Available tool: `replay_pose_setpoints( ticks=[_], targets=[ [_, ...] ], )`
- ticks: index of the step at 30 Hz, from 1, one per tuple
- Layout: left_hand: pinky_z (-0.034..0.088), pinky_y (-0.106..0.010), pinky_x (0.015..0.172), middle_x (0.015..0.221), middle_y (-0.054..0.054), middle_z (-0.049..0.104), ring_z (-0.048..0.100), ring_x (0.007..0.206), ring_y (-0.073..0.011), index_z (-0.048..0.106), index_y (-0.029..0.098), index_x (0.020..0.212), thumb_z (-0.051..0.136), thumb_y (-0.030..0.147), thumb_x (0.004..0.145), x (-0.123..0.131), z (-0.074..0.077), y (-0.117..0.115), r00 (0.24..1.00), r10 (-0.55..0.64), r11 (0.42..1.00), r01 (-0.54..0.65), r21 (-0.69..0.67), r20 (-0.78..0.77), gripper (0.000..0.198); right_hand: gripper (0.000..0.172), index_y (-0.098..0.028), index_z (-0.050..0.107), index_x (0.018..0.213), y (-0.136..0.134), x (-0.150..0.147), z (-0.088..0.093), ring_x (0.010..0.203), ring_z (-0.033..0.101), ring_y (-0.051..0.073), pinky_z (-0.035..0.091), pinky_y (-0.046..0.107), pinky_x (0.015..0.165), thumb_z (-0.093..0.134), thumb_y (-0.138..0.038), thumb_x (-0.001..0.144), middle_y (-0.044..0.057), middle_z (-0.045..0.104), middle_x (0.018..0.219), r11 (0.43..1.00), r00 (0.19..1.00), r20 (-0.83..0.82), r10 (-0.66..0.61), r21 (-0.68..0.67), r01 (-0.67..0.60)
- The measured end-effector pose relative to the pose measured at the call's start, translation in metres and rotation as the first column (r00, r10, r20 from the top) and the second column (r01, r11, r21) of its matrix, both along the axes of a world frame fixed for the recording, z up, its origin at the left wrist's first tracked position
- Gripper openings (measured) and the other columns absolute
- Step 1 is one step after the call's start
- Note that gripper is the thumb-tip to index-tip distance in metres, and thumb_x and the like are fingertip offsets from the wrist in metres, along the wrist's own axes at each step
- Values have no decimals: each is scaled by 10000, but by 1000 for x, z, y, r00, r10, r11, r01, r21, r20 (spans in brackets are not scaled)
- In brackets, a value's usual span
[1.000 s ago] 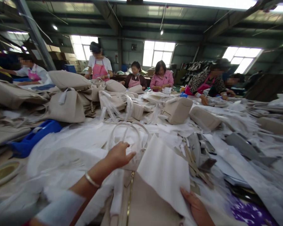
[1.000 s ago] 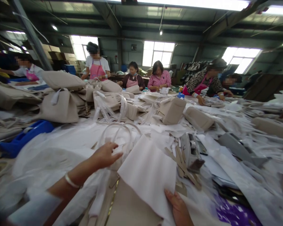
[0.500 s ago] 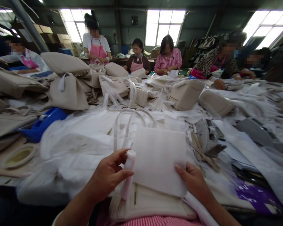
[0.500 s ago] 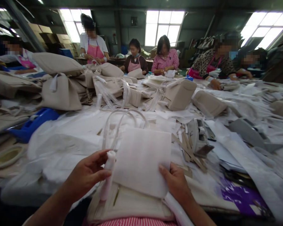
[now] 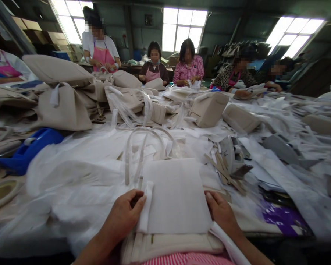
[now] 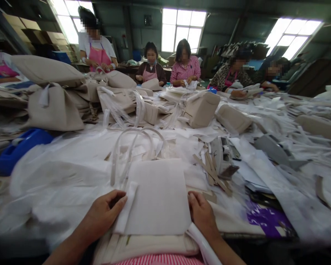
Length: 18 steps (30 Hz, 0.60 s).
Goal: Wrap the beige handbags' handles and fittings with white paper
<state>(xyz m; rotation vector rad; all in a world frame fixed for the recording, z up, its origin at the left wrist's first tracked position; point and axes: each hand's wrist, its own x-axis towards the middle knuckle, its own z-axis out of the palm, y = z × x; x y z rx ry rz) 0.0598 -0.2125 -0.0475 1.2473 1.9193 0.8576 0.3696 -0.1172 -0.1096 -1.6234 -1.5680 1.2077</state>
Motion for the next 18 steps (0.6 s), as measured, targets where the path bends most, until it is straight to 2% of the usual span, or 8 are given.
replay_pose_setpoints(
  ticks=[3, 5, 7, 8, 10, 12, 15, 18],
  targets=[
    [495, -307, 737, 875, -34, 752, 680, 811, -239, 736, 236, 959, 555, 418, 853, 1, 3, -2, 998, -42, 999, 41, -27, -40, 278, 459, -232, 676, 1139, -21, 19, -22, 854, 674, 277, 541, 378, 799, 629, -481, 756, 61, 736, 932, 995, 999, -24, 21, 94, -18],
    [500, -313, 756, 917, -43, 752, 680, 839, -243, 731, 230, 997, 520, 417, 871, 1, 1, -4, 997, -51, 998, 50, -31, -53, 309, 460, -269, 703, 1126, -31, 40, -35, 961, 668, 300, 526, 375, 890, 717, -408, 687, 62, 731, 1041, 964, 996, -48, 75, 260, -60],
    [505, -316, 806, 985, -52, 746, 677, 898, -242, 713, 218, 1051, 492, 417, 886, 0, -2, -8, 997, -51, 998, 50, -33, -52, 340, 448, -291, 700, 1156, -34, 63, -39, 998, 672, 286, 539, 332, 885, 722, -327, 710, 56, 714, 1113, 881, 981, -1, 196, 439, -176],
    [505, -316, 833, 1016, -52, 742, 674, 928, -238, 702, 214, 1077, 480, 420, 893, 0, -3, -10, 998, -52, 998, 50, -36, -48, 354, 459, -297, 678, 1200, -32, 74, -37, 993, 681, 267, 552, 295, 854, 701, -282, 742, 51, 704, 1138, 813, 953, 65, 294, 507, -286],
    [499, -315, 877, 1055, -47, 734, 666, 971, -230, 685, 215, 1110, 460, 426, 905, -3, -6, -13, 998, -55, 998, 54, -41, -43, 371, 492, -317, 637, 1256, -27, 89, -22, 950, 701, 230, 568, 232, 790, 682, -223, 774, 38, 702, 1139, 669, 863, 217, 457, 555, -494],
    [491, -315, 907, 1072, -38, 729, 660, 994, -224, 681, 224, 1116, 451, 424, 911, -5, -8, -15, 997, -63, 997, 61, -40, -51, 368, 478, -316, 630, 1254, -20, 91, 1, 936, 703, 230, 574, 235, 785, 687, -243, 785, 44, 707, 1110, 602, 795, 292, 532, 531, -597],
    [478, -315, 946, 1081, -23, 727, 652, 1022, -221, 688, 238, 1097, 469, 411, 900, -8, -9, -15, 997, -50, 998, 49, -27, -58, 342, 258, -260, 693, 1103, -13, 68, 36, 912, 690, 234, 572, 281, 776, 606, -284, 861, 74, 715, 1006, 660, 819, 302, 489, 485, -573],
    [483, -298, 943, 1074, -7, 727, 652, 1027, -212, 695, 249, 1064, 500, 410, 877, -7, -10, -15, 998, -50, 999, 50, -16, -21, 314, 167, -213, 704, 931, -3, 33, 51, 806, 660, 198, 543, 282, 724, 554, -277, 900, 75, 690, 863, 679, 849, 319, 422, 510, -529]
  ],
)
